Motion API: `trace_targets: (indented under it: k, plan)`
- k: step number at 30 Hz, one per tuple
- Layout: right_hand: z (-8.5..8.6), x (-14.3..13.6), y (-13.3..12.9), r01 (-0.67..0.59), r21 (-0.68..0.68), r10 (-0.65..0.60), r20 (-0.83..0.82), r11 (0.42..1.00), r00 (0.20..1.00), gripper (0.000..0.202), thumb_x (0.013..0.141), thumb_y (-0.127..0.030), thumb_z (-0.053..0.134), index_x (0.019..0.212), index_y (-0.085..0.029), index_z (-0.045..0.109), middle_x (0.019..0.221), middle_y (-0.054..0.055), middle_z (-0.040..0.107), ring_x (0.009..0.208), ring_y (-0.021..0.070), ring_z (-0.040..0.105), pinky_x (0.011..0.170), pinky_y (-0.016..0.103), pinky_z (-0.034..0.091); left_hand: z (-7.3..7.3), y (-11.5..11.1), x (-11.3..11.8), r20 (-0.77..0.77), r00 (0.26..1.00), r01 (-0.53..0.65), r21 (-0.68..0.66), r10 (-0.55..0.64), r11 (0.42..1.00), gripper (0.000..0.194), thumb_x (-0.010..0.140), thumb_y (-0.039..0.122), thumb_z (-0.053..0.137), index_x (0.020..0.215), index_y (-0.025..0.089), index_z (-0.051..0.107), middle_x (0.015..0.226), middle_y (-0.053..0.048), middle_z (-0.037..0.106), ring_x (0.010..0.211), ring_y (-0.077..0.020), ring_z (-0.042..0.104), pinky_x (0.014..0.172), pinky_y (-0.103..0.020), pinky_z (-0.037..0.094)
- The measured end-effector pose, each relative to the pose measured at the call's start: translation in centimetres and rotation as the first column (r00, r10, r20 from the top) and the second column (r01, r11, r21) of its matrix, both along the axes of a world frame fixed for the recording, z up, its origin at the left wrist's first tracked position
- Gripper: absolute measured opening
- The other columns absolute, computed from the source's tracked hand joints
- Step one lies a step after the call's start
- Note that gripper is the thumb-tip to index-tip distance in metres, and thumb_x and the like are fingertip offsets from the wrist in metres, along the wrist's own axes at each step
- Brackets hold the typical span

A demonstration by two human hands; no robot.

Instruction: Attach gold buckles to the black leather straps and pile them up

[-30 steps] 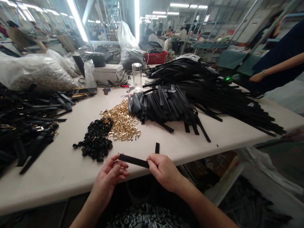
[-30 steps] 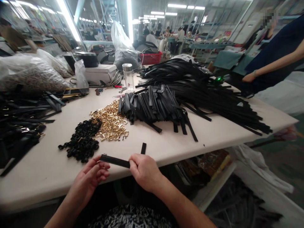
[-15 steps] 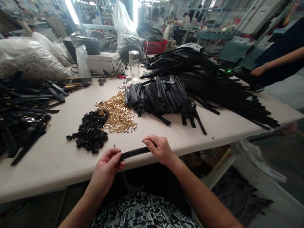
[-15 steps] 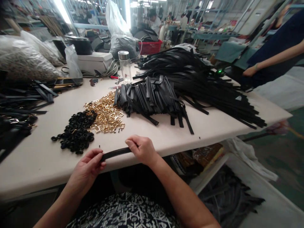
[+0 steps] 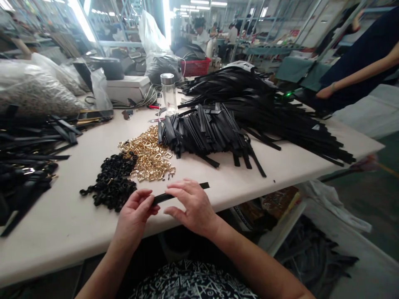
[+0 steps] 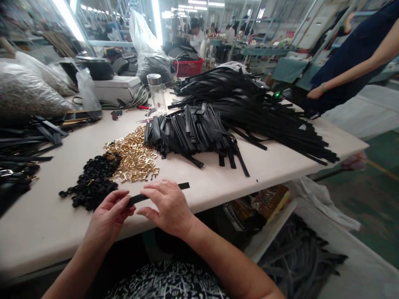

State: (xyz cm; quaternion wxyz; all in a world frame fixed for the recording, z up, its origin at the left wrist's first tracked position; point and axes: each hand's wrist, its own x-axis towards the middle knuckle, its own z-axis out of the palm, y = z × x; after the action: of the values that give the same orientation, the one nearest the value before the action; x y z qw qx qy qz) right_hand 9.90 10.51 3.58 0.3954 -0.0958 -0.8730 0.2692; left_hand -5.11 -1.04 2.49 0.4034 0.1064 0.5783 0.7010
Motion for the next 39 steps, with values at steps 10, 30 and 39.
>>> trace_targets:
  k: [10, 30, 39]
  plan:
    - [-1.3, 0.6, -2.5, 0.011, -0.215, -0.004, 0.035, 0.977, 0.999, 0.015, 0.098, -0.030, 0.063, 0.100, -0.017, 0.069, 0.086, 0.005, 0.068, 0.078, 0.0191, 0.063, 0.072, 0.029, 0.049, -0.1, -1.4, 1.3, 0.148, 0.987, 0.072, -0.063, -0.062, 0.995, 0.058, 0.056, 0.039, 0.092, 0.101, 0.016, 0.064, 0.070, 0.001, 0.069, 0.056, -0.0121, 0.065, 0.050, -0.017, 0.050]
    - [-2.1, 2.4, -3.2, 0.069, -0.207, -0.047, 0.110, 0.976, 0.993, 0.014, 0.091, -0.017, 0.055, 0.079, -0.018, 0.061, 0.069, 0.000, 0.057, 0.063, 0.0153, 0.053, 0.060, 0.028, 0.034, 1.2, -3.3, 1.6, -0.917, 0.360, 0.349, -0.042, -0.175, 0.936, 0.014, 0.084, 0.018, 0.067, 0.085, 0.027, 0.077, 0.098, -0.006, 0.070, 0.101, -0.0224, 0.064, 0.090, -0.035, 0.051]
    - [-1.1, 2.3, -3.3, -0.005, -0.177, 0.020, 0.081, 0.984, 0.997, 0.012, 0.095, -0.018, 0.057, 0.084, -0.020, 0.062, 0.069, 0.000, 0.057, 0.062, 0.0167, 0.054, 0.058, 0.028, 0.037, 1.4, -4.3, 1.1, -0.454, 0.816, 0.292, -0.207, -0.356, 0.934, 0.024, 0.083, 0.040, 0.067, 0.075, 0.018, 0.070, 0.067, -0.004, 0.065, 0.062, -0.0178, 0.055, 0.059, -0.026, 0.043]
